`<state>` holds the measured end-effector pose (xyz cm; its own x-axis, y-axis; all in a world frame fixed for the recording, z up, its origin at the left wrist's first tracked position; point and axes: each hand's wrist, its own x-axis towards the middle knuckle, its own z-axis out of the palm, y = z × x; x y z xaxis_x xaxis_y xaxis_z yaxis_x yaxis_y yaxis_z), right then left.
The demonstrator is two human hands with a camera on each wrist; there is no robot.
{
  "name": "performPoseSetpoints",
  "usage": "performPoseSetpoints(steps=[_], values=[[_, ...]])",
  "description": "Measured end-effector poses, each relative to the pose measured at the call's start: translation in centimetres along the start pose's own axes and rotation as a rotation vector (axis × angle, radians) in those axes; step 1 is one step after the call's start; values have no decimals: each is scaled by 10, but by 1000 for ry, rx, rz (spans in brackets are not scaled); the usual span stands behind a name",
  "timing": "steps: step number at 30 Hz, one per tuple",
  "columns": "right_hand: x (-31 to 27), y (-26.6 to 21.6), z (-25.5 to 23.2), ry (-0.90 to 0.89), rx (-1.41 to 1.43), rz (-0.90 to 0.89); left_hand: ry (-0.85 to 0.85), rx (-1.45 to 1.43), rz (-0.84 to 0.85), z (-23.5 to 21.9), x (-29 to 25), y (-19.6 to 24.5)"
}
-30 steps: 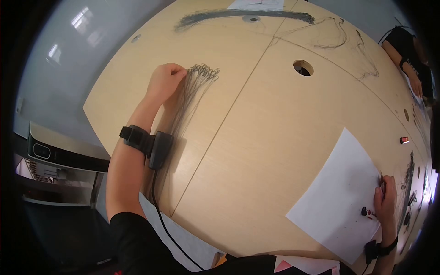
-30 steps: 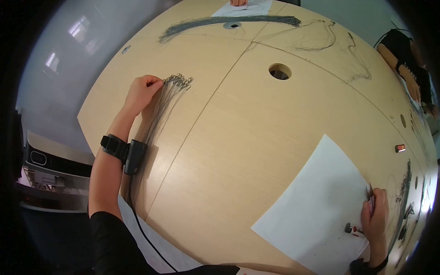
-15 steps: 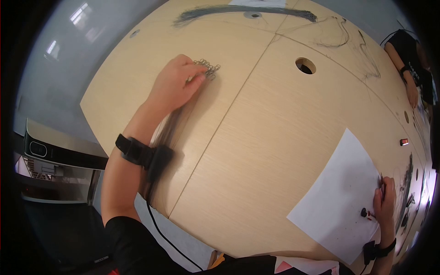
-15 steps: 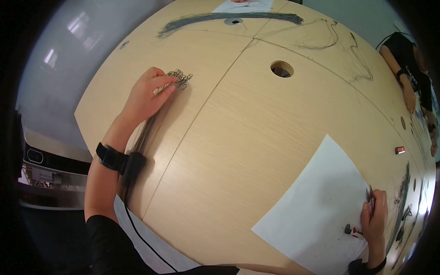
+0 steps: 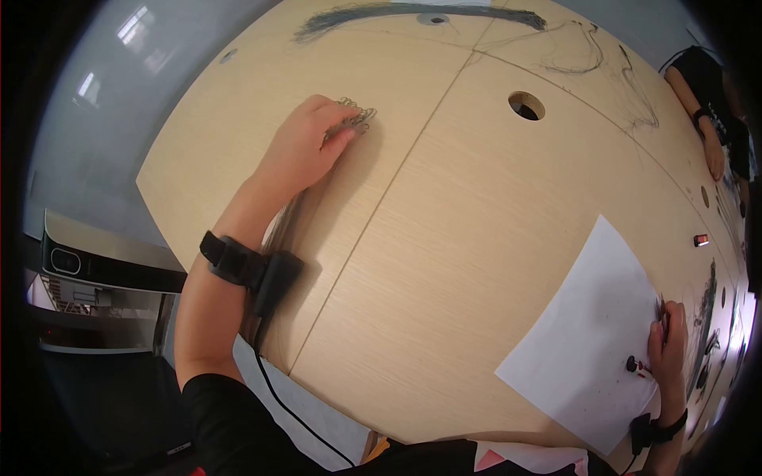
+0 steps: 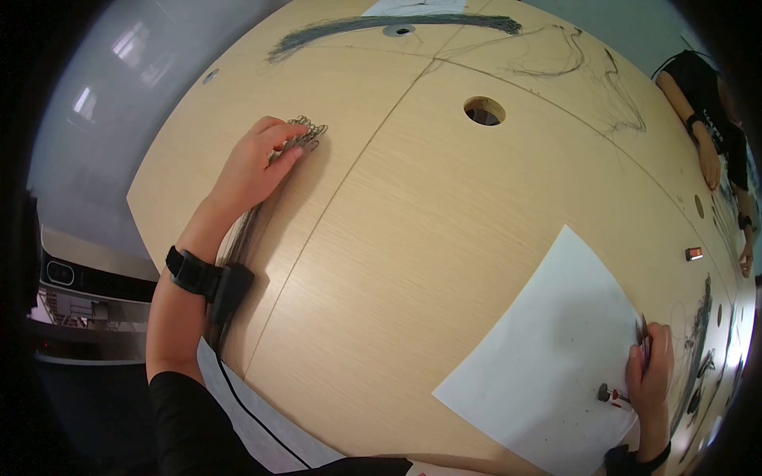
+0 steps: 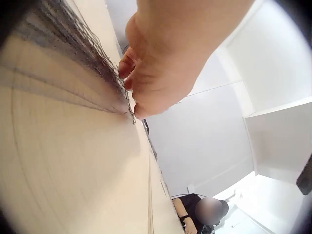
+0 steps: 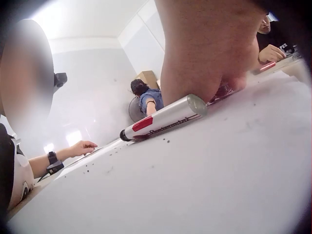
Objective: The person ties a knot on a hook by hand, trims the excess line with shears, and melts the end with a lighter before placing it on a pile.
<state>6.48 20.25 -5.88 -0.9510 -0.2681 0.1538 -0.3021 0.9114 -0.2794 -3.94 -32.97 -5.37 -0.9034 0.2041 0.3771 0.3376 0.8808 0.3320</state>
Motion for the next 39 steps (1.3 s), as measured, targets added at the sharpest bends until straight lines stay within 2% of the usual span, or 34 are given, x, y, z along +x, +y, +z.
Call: performPoseSetpoints(steps=[2,6,8,12,14,24,26,29,39], values=[[0,0,0,1,-1,-1,25,-30,-103,-4,1,4],[0,1,-1,-25,-4,6,53,-42,-171,-5,0,2],[0,3,-1,-33,-13,-6,-44,-16,-216,-10,0,7],[-1,4,-1,-36,-21,-8,-84,0,-169,-9,-3,15],[-1,4,-1,-33,-23,-13,-86,55,-93,-6,-5,15],[-1,5,-1,-38,-31,-24,-99,78,-30,0,-5,23],[-1,5,-1,-31,-28,-32,-69,-49,-142,0,-5,26],[-1,5,-2,-34,-23,-31,-80,-78,-206,-3,-2,25],[0,1,-1,-2,7,1,-145,33,-262,-4,-1,26]])
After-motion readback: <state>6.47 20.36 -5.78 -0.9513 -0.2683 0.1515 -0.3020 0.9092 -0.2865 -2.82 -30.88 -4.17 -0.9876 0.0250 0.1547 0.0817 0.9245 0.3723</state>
